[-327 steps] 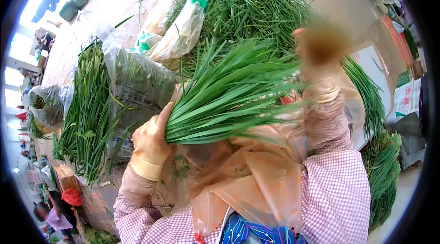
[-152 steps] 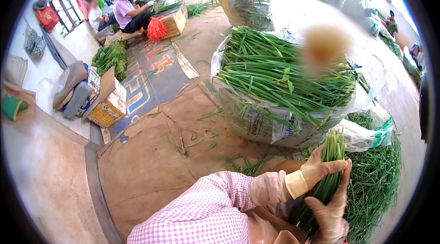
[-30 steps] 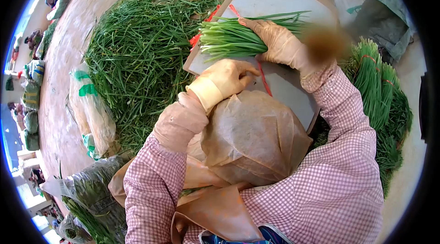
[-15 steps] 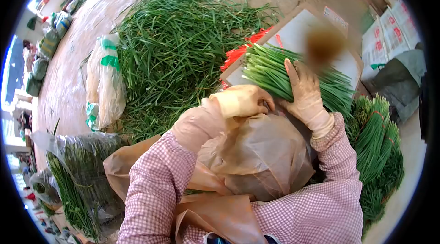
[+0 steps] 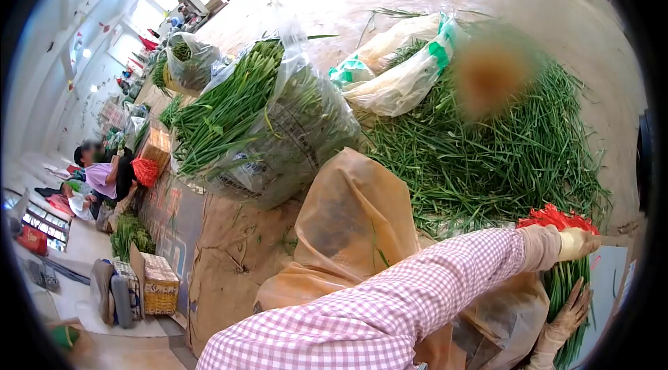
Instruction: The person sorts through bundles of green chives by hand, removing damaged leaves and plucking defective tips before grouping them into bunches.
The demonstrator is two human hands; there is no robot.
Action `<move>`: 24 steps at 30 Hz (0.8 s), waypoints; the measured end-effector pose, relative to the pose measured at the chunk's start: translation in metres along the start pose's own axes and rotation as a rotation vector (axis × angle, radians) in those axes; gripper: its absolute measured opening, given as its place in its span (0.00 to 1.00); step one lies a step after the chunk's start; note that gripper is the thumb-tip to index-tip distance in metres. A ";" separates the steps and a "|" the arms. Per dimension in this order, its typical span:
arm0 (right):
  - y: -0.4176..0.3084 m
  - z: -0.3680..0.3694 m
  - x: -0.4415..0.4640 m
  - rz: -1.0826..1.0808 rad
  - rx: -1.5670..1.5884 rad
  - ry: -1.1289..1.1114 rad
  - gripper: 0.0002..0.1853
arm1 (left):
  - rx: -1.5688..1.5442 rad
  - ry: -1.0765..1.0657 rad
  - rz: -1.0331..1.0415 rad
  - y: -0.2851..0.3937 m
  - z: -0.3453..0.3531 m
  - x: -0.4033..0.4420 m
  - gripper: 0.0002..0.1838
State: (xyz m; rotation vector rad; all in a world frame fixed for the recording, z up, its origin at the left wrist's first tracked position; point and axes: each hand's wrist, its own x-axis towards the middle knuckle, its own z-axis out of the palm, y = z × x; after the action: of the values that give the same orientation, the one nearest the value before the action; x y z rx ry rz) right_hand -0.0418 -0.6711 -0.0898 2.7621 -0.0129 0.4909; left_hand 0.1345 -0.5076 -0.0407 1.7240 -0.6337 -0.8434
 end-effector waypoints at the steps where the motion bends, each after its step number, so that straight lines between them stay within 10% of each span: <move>1: 0.014 0.027 -0.001 0.000 0.009 -0.009 0.53 | -0.001 -0.002 -0.012 -0.019 0.011 0.021 0.27; 3: 0.025 0.056 -0.002 -0.035 0.246 -0.010 0.51 | -0.174 0.142 0.337 -0.059 0.038 0.056 0.27; 7: 0.010 0.057 -0.002 -0.012 0.309 0.063 0.41 | -0.543 0.129 0.148 -0.093 0.033 0.082 0.28; 9: 0.011 0.048 0.006 -0.013 0.284 -0.092 0.44 | -0.482 0.210 0.401 -0.158 0.022 0.098 0.33; 13: 0.005 -0.039 0.031 0.033 0.113 -0.741 0.55 | -0.049 0.370 0.141 -0.047 -0.093 -0.117 0.37; 24: -0.217 -0.180 0.194 -0.901 0.557 -0.174 0.40 | 0.071 1.090 0.235 -0.102 -0.172 -0.464 0.35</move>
State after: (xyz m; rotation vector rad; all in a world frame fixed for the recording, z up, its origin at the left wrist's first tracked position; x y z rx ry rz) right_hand 0.0945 -0.3980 0.0647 2.8850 1.4338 -0.0085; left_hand -0.0108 -0.0256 0.0000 1.8151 -0.0991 0.3295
